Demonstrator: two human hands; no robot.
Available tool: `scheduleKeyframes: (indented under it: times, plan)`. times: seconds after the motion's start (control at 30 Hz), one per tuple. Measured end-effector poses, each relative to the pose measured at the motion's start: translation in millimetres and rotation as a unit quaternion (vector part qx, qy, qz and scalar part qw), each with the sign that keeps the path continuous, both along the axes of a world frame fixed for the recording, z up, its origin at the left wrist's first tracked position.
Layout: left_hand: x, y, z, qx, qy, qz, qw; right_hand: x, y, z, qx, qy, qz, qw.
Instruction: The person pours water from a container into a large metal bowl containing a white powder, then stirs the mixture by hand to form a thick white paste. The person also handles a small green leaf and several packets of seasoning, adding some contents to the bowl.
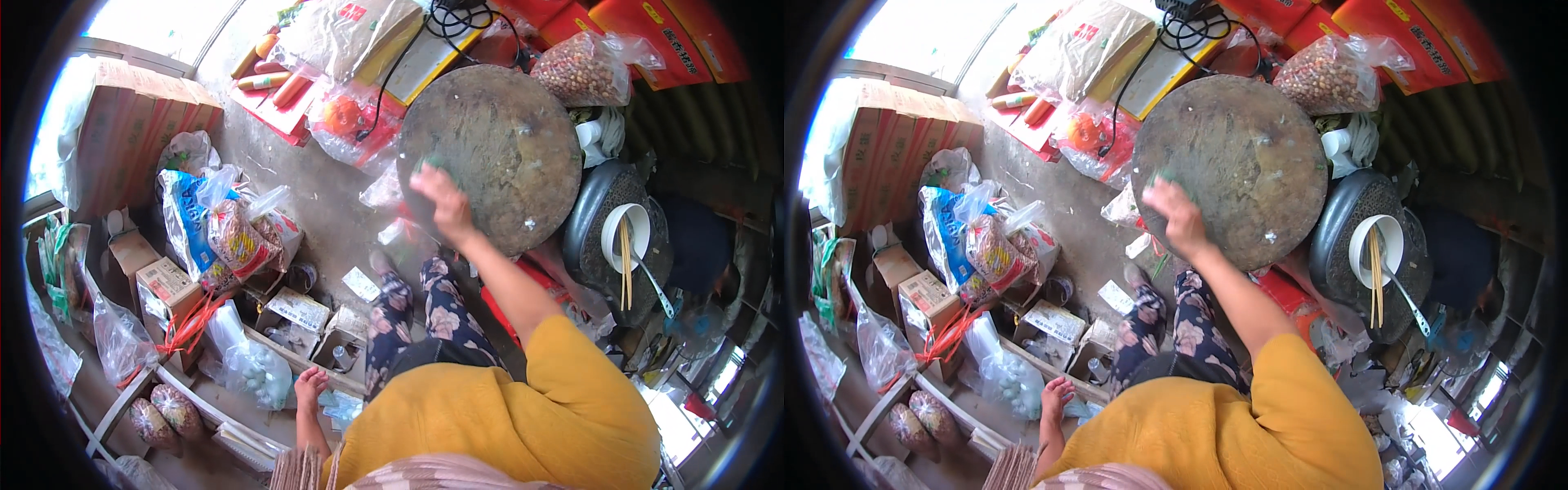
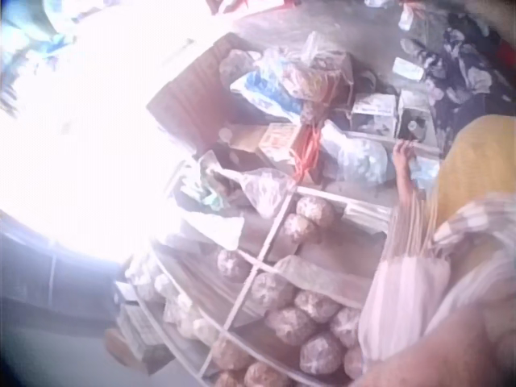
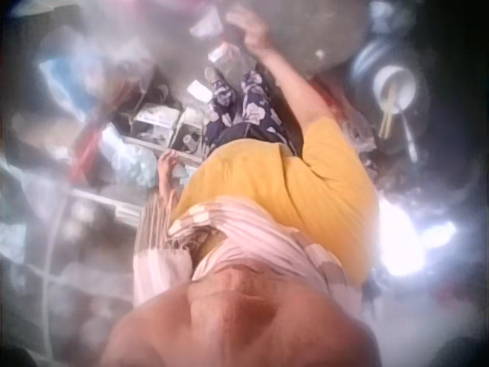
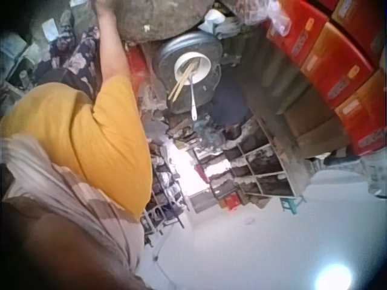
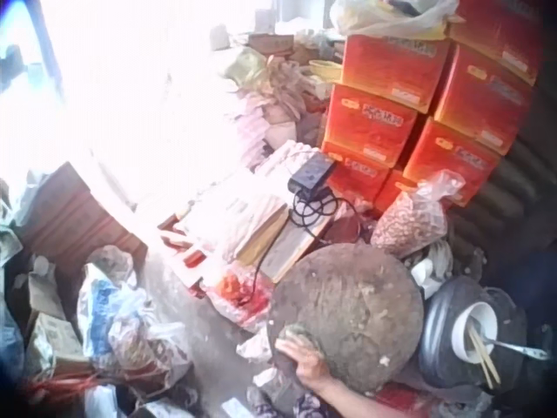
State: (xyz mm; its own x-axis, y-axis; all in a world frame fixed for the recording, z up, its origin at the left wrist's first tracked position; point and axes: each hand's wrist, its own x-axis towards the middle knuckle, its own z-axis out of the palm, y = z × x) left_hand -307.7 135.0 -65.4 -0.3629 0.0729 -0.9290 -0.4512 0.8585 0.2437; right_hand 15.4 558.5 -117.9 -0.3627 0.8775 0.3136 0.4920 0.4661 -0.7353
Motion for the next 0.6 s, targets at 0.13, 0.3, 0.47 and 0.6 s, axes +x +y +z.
scheduleKeyframes:
  times: [0.13,0.3,0.47,0.6]
  plan:
    - [-50,14,0,-0.010,-0.016,0.002,1.000,-4,-80,24,-0.242,0.062,0.084,0.965]
    - [-153,33,-4,0.004,-0.033,-0.002,0.999,58,-1,45,-0.122,0.188,-0.308,0.925]
    - [-261,122,12,0.077,0.025,-0.053,0.995,16,-16,-17,-0.062,-0.027,-0.644,0.762]
    - [-339,196,22,0.119,0.053,-0.039,0.991,-128,-11,-1,-0.220,-0.004,-0.503,0.836]
